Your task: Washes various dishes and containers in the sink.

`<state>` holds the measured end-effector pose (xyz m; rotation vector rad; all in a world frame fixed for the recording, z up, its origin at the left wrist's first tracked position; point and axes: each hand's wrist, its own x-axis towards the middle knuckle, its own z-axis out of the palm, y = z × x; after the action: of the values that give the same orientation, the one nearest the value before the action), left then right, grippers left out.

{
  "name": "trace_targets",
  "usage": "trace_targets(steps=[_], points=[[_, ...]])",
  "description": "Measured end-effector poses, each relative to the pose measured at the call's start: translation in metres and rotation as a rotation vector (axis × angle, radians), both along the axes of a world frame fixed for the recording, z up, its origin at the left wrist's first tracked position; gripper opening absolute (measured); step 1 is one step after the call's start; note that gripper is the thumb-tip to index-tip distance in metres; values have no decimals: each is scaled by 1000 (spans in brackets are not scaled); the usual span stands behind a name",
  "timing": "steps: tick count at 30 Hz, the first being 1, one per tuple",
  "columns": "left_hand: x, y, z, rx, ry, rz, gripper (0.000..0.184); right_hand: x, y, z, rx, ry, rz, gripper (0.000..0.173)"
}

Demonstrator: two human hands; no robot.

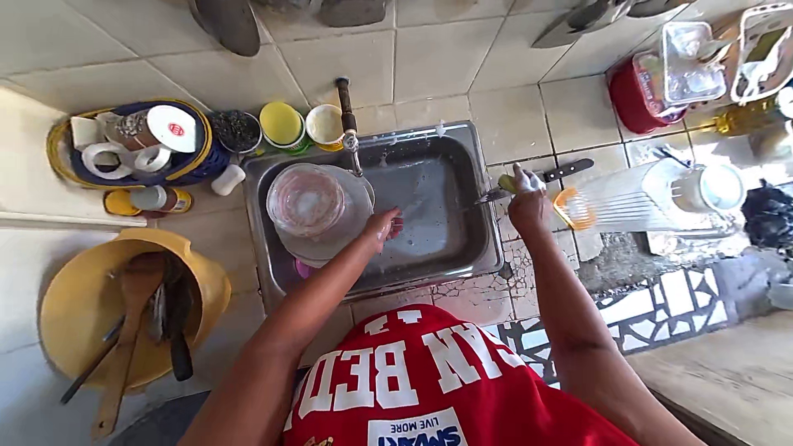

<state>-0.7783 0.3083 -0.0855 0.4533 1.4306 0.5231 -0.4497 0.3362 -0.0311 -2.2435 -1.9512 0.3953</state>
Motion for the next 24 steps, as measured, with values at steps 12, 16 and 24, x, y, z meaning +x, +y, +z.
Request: trace_targets(steps=[12, 16, 24], points=[[58, -41, 22, 92, -48, -294, 41, 81, 60, -22, -394, -388, -115, 44], [41, -49, 11, 119, 28, -396, 44, 96, 79, -31, -378, -551, 5, 44], [34, -56, 38, 296, 190, -660, 46, 55, 96, -4, -395, -437, 156, 57]])
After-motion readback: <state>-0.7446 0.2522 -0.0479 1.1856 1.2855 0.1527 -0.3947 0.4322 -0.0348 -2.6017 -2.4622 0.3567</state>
